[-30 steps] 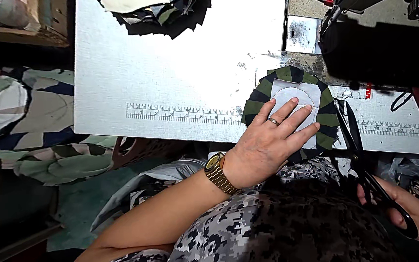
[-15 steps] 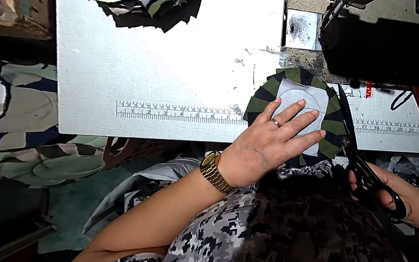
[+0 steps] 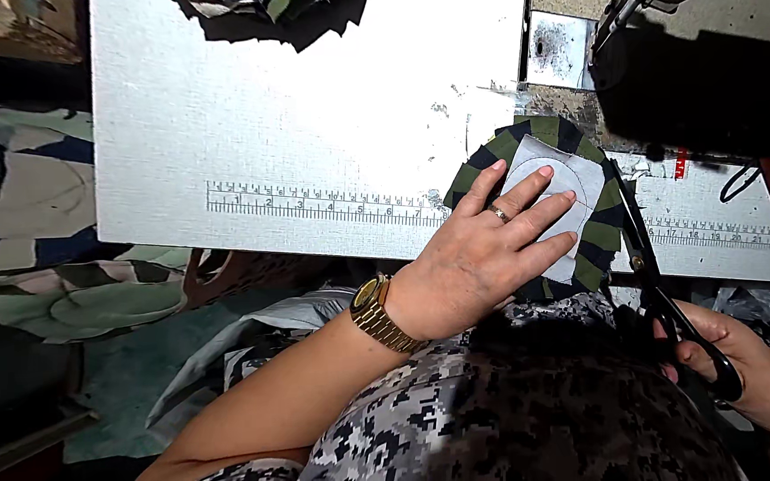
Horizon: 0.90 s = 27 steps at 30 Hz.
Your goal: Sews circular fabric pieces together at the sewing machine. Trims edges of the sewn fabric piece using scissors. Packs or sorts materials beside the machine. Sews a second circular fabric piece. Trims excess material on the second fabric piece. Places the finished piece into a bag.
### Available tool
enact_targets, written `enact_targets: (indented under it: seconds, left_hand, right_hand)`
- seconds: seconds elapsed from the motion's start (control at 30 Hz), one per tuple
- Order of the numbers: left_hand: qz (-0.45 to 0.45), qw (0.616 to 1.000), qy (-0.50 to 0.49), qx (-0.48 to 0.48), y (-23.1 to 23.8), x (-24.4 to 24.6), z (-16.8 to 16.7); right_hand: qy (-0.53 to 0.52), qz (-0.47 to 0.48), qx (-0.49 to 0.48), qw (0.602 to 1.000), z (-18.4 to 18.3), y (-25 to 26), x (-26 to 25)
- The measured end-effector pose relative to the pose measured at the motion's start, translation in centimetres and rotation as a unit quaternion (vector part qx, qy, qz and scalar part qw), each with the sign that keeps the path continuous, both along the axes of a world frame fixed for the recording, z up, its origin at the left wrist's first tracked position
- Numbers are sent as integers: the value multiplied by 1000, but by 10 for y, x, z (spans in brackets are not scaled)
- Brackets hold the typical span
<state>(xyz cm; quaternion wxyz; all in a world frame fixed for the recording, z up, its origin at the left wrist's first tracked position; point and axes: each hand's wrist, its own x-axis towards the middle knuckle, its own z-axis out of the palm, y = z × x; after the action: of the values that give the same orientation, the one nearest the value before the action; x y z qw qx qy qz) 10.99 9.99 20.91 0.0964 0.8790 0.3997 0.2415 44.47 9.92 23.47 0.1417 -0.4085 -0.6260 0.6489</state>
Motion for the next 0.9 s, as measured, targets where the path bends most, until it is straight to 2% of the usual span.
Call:
enact_targets:
  seconds: [0.13,0.33,0.53,0.7,0.9]
  left_hand:
    - [42,996,30,67,-5,1,4]
    - [87,995,9,52,-9,-2,3]
    - [56,995,-60,58,-11,0,-6]
    - [34,996,-62,53,-11,-3,-7]
    - [17,996,-69,50,-11,-4,-8]
  right_hand:
    - [1,-5,1,1000,-2,-1,1]
    - [-13,122,-39,992,-4,4,23]
    - [-2,115,-32,993,-5,4,17]
    - [41,113,-66,991,-9,8,12]
    - [54,121,-60,989,-13,11,12]
